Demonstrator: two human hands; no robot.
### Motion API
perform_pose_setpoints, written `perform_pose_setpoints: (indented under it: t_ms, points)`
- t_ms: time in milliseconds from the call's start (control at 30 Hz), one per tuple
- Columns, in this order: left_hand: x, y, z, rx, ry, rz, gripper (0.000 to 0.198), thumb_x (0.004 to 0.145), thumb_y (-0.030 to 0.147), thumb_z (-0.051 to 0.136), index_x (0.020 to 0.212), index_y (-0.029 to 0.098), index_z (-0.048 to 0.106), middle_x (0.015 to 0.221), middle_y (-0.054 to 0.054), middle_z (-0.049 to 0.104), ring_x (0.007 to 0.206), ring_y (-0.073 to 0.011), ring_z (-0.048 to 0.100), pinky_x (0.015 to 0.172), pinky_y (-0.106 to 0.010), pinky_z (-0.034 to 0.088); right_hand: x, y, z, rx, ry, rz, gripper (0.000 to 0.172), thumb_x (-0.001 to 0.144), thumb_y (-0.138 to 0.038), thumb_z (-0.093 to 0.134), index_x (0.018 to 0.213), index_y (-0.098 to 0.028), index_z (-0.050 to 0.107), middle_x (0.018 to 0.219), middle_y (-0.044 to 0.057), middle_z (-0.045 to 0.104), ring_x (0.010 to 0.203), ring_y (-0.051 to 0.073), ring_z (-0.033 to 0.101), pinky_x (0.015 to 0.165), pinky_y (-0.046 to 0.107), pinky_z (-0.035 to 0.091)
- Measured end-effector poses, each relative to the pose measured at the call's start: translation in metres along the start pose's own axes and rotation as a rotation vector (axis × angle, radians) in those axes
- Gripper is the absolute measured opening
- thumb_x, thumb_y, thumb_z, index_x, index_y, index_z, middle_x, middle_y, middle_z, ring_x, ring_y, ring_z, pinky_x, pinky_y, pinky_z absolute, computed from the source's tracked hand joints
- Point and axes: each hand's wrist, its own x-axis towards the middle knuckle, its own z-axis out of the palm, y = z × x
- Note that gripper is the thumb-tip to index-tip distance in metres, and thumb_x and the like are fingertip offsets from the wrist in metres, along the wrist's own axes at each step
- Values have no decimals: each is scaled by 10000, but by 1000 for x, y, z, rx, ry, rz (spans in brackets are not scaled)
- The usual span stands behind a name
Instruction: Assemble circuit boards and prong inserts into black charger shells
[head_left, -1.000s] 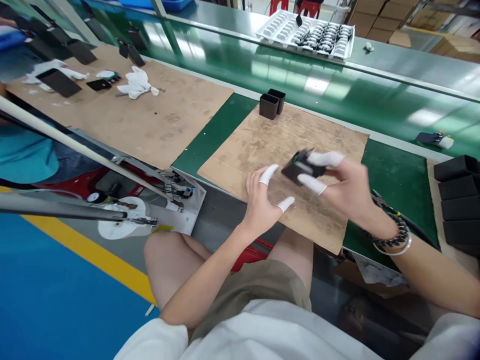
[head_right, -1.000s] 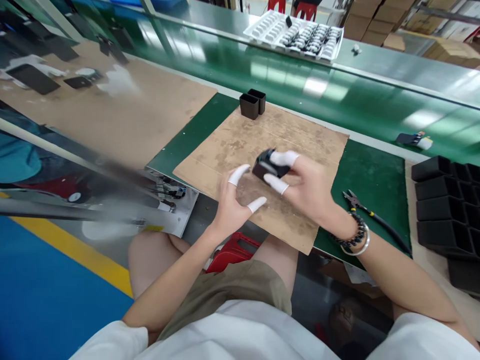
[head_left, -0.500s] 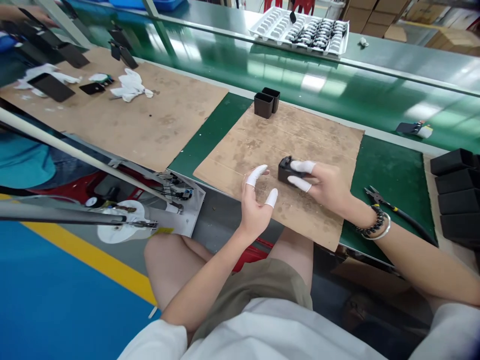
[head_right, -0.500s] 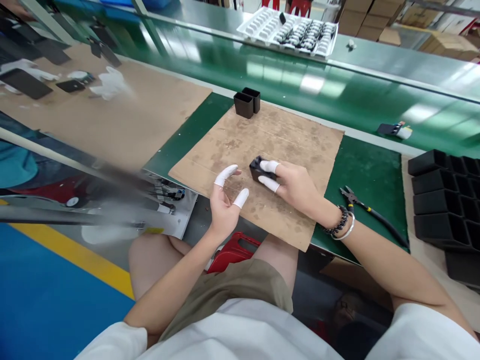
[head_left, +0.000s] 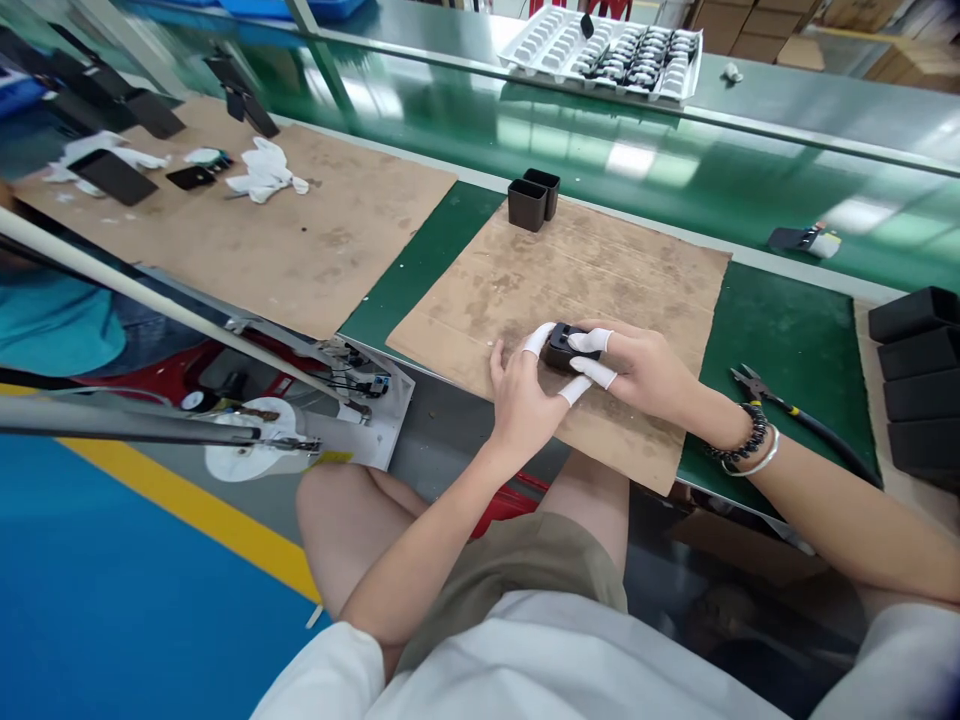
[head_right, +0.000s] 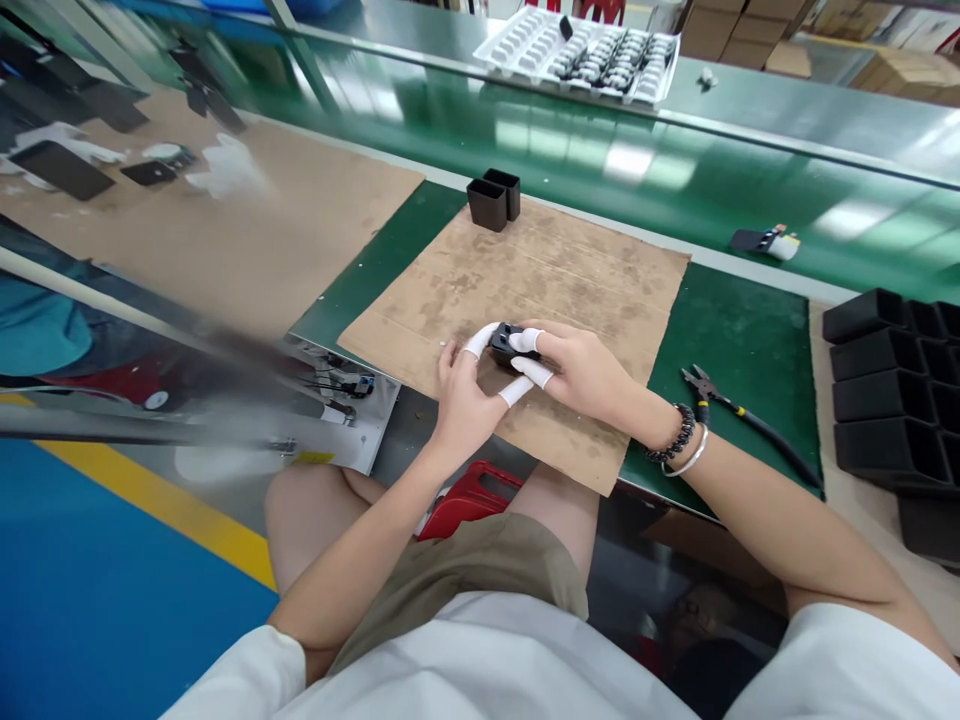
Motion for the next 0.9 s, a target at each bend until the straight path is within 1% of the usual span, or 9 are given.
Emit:
perform_pose_setpoints:
  t_ms: [100,200,400,500,600,700,800,833,900]
  points:
    - [3,0,0,-9,-37,-21,509,904,341,721,1384,260,572,1284,-78,756,1316,-292,637,1308,-583,220,1,0,-4,-8,-55,-17,201,956,-254,571,1089,-235,721,1135,90,793,991,269,756,814,374,584]
    - [4,-3,-3,-8,-60,38,510,956,277,654,1449,266,526,1245,-69,777,1263,-267,677,1304,-571,238,2,1,-9,-15,-115,-2,194,942,-244,575,1052,-235,735,1045,82,803,930,259,754,773,355,574]
    - [5,-9,-9,72,-77,169,425,993,216,568,1417,253,575,1330,-72,748,1180,-253,724,1285,-582,283,5,1,-10,117,-67,32,177,914,-309,646,1051,-246,737,1035,55,808,911,242,759,810,363,599]
    - [5,-14,-8,81,-44,244,442,985,209,570,1426,245,581,1352,-88,736,1179,-257,731,1259,-547,359,6,2,-13,106,-111,31,150,900,-299,663,1014,-245,744,993,51,811,900,244,758,806,363,593]
    - [4,-17,-6,68,-21,264,435,995,262,577,1429,257,587,1287,-85,768,1154,-262,742,1240,-532,402,7,0,-16,81,-145,53,132,888,-314,684,979,-238,744,966,55,812,884,246,755,790,361,594]
    - [4,-17,-7,-51,-17,211,524,985,315,613,1496,296,504,1271,-76,768,1170,-254,733,1190,-492,475,5,-3,-18,84,-48,54,130,872,-341,709,947,-242,744,952,52,812,846,243,758,774,372,608]
    - [3,-18,-12,-225,-6,155,803,940,303,679,1616,311,246,1386,-102,689,1235,-230,695,1129,-419,534,3,0,-16,67,198,143,159,871,-340,720,993,-242,745,1061,79,802,971,277,761,891,440,620]
    - [4,-18,-13,-251,-4,144,862,930,298,691,1628,305,186,1424,-118,655,1258,-228,679,1127,-412,534,3,4,-14,64,244,180,167,868,-333,721,1004,-238,741,1084,89,795,1005,290,756,918,464,619]
    - [4,-18,-16,-234,-9,131,886,918,293,700,1627,289,168,1468,-143,602,1298,-242,648,1146,-436,516,2,13,-9,80,210,224,173,854,-312,721,1006,-231,732,1089,99,788,1011,303,753,913,490,629]
